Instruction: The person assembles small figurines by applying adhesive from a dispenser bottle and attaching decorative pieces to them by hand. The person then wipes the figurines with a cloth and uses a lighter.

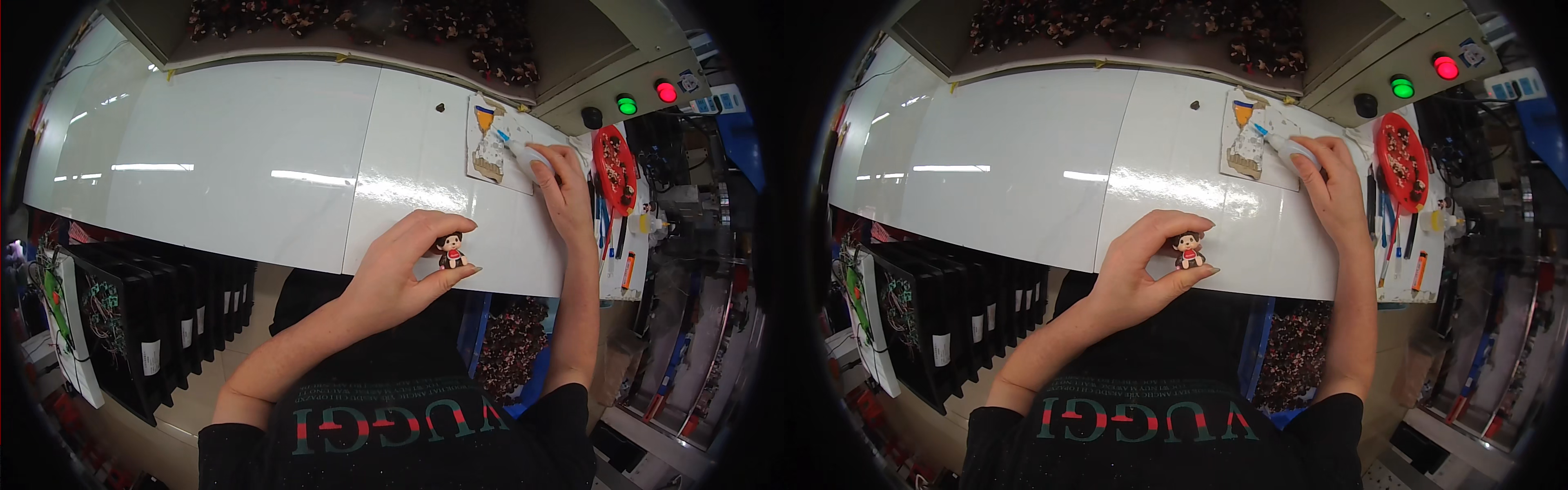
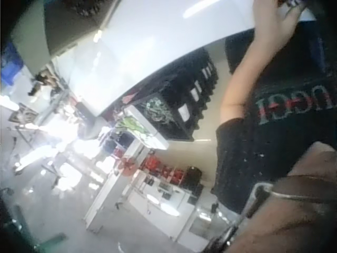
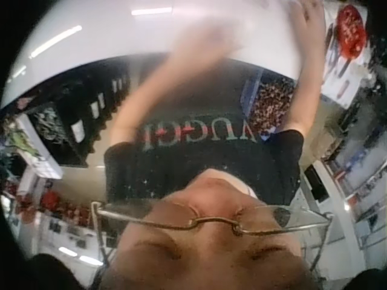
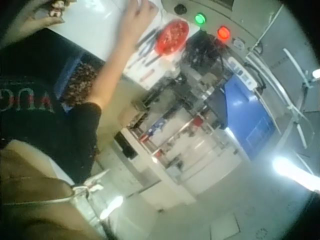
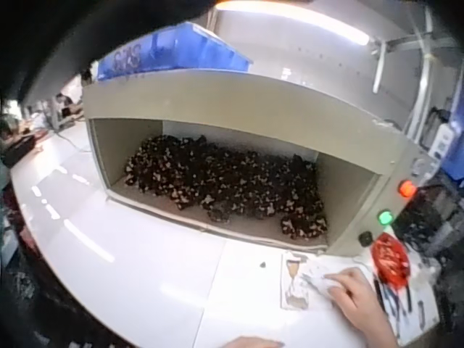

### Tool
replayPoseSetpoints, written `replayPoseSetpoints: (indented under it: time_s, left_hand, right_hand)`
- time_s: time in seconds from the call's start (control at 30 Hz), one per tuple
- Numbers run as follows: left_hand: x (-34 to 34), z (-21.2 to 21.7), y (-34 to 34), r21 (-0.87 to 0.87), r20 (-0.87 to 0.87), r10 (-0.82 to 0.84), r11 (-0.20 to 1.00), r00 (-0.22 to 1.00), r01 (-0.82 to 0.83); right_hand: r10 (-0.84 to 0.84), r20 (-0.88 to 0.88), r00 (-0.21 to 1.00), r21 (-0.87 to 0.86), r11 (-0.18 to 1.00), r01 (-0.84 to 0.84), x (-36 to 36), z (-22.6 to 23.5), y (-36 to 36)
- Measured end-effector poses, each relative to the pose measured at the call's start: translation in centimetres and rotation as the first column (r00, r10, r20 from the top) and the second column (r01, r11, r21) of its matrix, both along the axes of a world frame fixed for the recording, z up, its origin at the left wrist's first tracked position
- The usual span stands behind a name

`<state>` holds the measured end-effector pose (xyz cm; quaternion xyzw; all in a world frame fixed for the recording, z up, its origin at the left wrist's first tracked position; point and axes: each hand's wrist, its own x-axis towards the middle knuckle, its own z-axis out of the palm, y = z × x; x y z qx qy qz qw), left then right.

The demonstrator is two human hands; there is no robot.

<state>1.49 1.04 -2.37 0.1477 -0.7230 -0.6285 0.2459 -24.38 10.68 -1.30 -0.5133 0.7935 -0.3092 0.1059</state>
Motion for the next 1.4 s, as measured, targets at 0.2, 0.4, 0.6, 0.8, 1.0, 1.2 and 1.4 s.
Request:
replayPoseSetpoints:
  time_s: [0.2, 0.4, 0.6, 0.8, 1.0, 1.2, 1.4]
  left_hand:
    - [-0.3, -0.5, -0.2, -0.034, 0.002, -0.042, 0.999, 0.999, 0.042]
    - [-1.1, -1.3, 0.1, -0.111, -0.038, -0.043, 0.993, 0.998, 0.038]
    - [-1.4, -1.6, 0.2, -0.084, -0.007, -0.032, 0.996, 0.999, 0.031]
    - [-2.1, -2.4, 0.2, -0.079, -0.013, -0.039, 0.996, 0.999, 0.038]
    - [-2.5, -2.4, 0.2, -0.074, -0.01, -0.037, 0.997, 0.999, 0.036]
    - [-2.7, -2.2, 0.5, -0.08, 0.001, -0.031, 0.996, 1.0, 0.031]
    - [-2.7, -1.9, 0.7, -0.092, 0.018, -0.03, 0.995, 0.999, 0.031]
  right_hand:
    - [0.251, 0.063, 0.966, -0.178, 0.955, -0.237, 4.3, 3.1, 2.0]
    - [0.401, 0.584, 0.705, -0.093, 0.897, -0.433, 8.9, 0.5, 0.0]
    - [0.45, 0.579, 0.68, -0.16, 0.881, -0.446, 8.9, -0.8, 0.1]
    - [0.452, 0.553, 0.7, -0.181, 0.885, -0.428, 8.3, -1.4, 0.3]
    - [0.456, 0.568, 0.685, -0.199, 0.884, -0.423, 7.9, -1.5, 0.2]
    - [0.448, 0.551, 0.704, -0.196, 0.89, -0.412, 7.9, -1.5, 0.5]
    - [0.442, 0.557, 0.704, -0.205, 0.894, -0.399, 7.8, -1.5, 0.8]
